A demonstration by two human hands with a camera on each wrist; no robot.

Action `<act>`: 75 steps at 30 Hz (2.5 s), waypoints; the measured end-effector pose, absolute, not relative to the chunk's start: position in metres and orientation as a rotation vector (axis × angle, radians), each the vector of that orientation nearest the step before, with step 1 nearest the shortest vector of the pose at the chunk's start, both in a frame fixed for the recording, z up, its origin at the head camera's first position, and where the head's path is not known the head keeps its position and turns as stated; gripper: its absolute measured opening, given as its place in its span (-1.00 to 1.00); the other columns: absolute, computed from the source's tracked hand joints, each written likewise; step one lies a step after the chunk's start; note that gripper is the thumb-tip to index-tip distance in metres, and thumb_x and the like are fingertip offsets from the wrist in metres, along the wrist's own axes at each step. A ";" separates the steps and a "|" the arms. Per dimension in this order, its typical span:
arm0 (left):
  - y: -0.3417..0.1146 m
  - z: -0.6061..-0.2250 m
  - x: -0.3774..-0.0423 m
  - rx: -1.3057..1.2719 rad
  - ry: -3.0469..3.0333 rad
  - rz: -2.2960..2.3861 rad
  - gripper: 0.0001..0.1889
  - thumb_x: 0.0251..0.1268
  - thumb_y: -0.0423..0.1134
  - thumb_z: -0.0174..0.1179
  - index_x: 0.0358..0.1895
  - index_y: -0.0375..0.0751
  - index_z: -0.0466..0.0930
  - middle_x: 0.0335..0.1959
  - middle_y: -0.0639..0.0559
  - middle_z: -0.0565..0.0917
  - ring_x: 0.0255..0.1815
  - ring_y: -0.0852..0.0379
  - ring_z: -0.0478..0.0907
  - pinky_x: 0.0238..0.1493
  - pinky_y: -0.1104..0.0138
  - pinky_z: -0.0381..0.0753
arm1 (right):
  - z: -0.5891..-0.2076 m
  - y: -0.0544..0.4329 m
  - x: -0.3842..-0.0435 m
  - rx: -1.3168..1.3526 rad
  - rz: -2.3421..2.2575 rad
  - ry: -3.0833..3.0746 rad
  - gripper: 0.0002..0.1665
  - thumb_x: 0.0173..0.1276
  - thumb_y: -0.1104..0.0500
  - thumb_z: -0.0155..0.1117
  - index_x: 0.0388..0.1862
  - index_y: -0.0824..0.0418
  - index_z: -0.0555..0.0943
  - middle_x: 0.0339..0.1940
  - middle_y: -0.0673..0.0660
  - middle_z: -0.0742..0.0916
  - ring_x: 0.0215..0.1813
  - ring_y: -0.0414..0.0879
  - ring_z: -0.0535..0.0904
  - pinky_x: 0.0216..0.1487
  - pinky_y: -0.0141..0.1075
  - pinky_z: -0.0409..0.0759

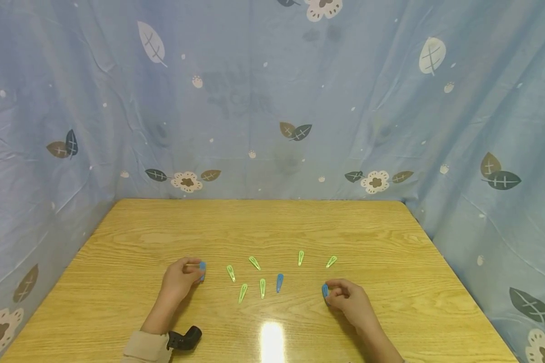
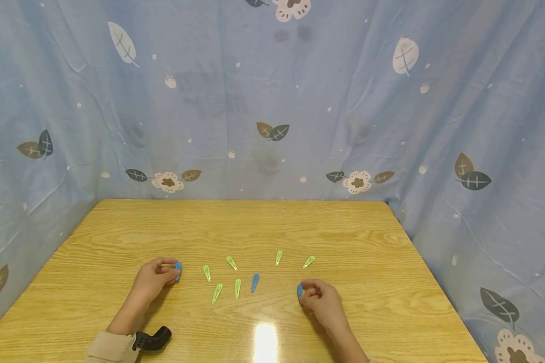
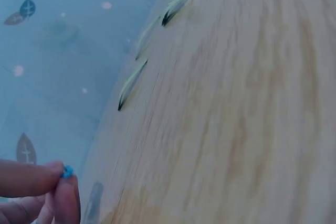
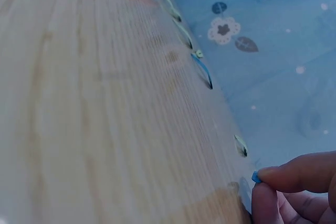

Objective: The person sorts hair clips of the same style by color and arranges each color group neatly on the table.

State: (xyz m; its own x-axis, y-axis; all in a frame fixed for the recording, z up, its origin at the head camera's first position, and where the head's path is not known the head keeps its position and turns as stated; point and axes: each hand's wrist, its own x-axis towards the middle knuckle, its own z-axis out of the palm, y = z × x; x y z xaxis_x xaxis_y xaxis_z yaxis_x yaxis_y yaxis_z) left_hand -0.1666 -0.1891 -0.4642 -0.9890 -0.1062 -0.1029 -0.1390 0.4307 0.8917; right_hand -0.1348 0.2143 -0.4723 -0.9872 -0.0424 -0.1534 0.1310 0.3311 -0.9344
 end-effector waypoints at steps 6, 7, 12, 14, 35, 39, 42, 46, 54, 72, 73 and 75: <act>-0.187 -0.468 -0.170 -0.199 2.472 1.835 -0.63 0.35 -0.34 0.11 0.17 -0.39 0.43 -0.19 -0.16 0.59 -0.22 0.10 0.62 -0.10 0.39 0.61 | -0.472 0.216 -0.134 0.062 -1.749 2.410 -0.47 0.18 0.39 0.27 0.15 0.50 0.43 -0.38 0.13 0.57 -0.41 -0.16 0.50 -0.28 -0.43 0.59; -0.186 -0.468 -0.171 -0.201 2.458 1.851 -0.63 0.35 -0.33 0.11 0.17 -0.38 0.44 -0.21 -0.13 0.59 -0.23 0.13 0.61 -0.10 0.40 0.61 | -0.472 0.216 -0.135 0.061 -1.753 2.403 -0.47 0.19 0.39 0.27 0.15 0.50 0.43 -0.38 0.13 0.57 -0.41 -0.16 0.50 -0.28 -0.43 0.59; -0.185 -0.469 -0.172 -0.190 2.390 1.925 -0.62 0.33 -0.37 0.11 0.19 -0.39 0.42 -0.24 -0.07 0.55 -0.24 0.17 0.58 -0.09 0.40 0.60 | -0.473 0.217 -0.135 0.068 -1.759 2.389 -0.46 0.19 0.39 0.27 0.17 0.50 0.42 -0.37 0.12 0.57 -0.41 -0.15 0.51 -0.28 -0.41 0.59; -0.184 -0.468 -0.173 -0.181 2.370 1.934 -0.62 0.33 -0.37 0.12 0.19 -0.38 0.41 -0.22 -0.06 0.54 -0.22 0.16 0.57 -0.07 0.41 0.59 | -0.473 0.217 -0.135 0.075 -1.763 2.384 -0.46 0.19 0.39 0.27 0.17 0.50 0.43 -0.37 0.12 0.57 -0.40 -0.14 0.52 -0.27 -0.40 0.60; -0.154 -0.460 -0.213 -0.002 2.395 1.980 -0.63 0.34 -0.26 0.14 0.15 -0.31 0.43 -0.15 -0.08 0.48 -0.16 0.10 0.50 -0.05 0.35 0.56 | -0.474 0.217 -0.137 0.093 -1.797 2.372 -0.48 0.18 0.40 0.25 0.14 0.50 0.44 -0.38 0.11 0.57 -0.40 -0.16 0.53 -0.26 -0.41 0.60; -0.145 -0.452 -0.223 -0.018 2.381 1.985 -0.64 0.33 -0.30 0.15 0.15 -0.31 0.44 -0.12 -0.11 0.48 -0.16 0.07 0.51 0.01 0.25 0.57 | -0.474 0.218 -0.136 0.087 -1.810 2.358 -0.48 0.19 0.40 0.25 0.15 0.51 0.43 -0.37 0.11 0.56 -0.40 -0.17 0.53 -0.26 -0.40 0.61; -0.140 -0.452 -0.233 -0.008 2.386 1.966 -0.63 0.31 -0.33 0.16 0.16 -0.32 0.44 -0.14 -0.12 0.48 -0.17 0.07 0.54 0.03 0.20 0.58 | -0.475 0.217 -0.136 0.086 -1.814 2.351 -0.47 0.19 0.40 0.25 0.15 0.51 0.42 -0.37 0.11 0.57 -0.39 -0.17 0.53 -0.25 -0.39 0.61; -0.135 -0.457 -0.248 0.024 2.425 1.892 -0.62 0.31 -0.34 0.16 0.18 -0.29 0.44 -0.18 -0.09 0.49 -0.16 0.09 0.53 0.00 0.26 0.60 | -0.474 0.216 -0.135 0.085 -1.811 2.354 -0.47 0.18 0.39 0.26 0.15 0.50 0.43 -0.36 0.11 0.57 -0.38 -0.17 0.54 -0.24 -0.37 0.63; -0.128 -0.463 -0.273 0.076 2.432 1.867 -0.61 0.31 -0.36 0.16 0.19 -0.30 0.44 -0.18 -0.14 0.52 -0.19 0.05 0.55 -0.05 0.24 0.62 | -0.474 0.217 -0.134 0.075 -1.801 2.358 -0.47 0.19 0.38 0.26 0.15 0.51 0.42 -0.37 0.10 0.57 -0.37 -0.15 0.55 -0.23 -0.34 0.63; -0.124 -0.469 -0.307 0.039 2.416 1.801 -0.64 0.23 -0.47 0.19 0.11 -0.41 0.47 -0.26 -0.15 0.60 -0.32 0.12 0.61 -0.15 0.29 0.65 | -0.473 0.217 -0.133 0.031 -1.815 2.337 -0.46 0.18 0.38 0.26 0.14 0.54 0.40 -0.38 0.09 0.56 -0.40 -0.18 0.54 -0.26 -0.38 0.62; -0.124 -0.469 -0.308 0.041 2.421 1.790 -0.64 0.22 -0.47 0.19 0.10 -0.41 0.48 -0.25 -0.16 0.60 -0.32 0.11 0.61 -0.16 0.29 0.65 | -0.473 0.217 -0.133 0.031 -1.816 2.335 -0.46 0.18 0.38 0.26 0.14 0.54 0.41 -0.38 0.09 0.56 -0.40 -0.18 0.54 -0.26 -0.39 0.62; -0.123 -0.469 -0.311 0.050 2.431 1.765 -0.66 0.20 -0.48 0.20 0.07 -0.42 0.49 -0.24 -0.20 0.62 -0.33 0.09 0.62 -0.19 0.28 0.65 | -0.473 0.217 -0.133 0.030 -1.818 2.335 -0.46 0.18 0.38 0.26 0.14 0.54 0.41 -0.38 0.09 0.56 -0.40 -0.19 0.53 -0.26 -0.40 0.61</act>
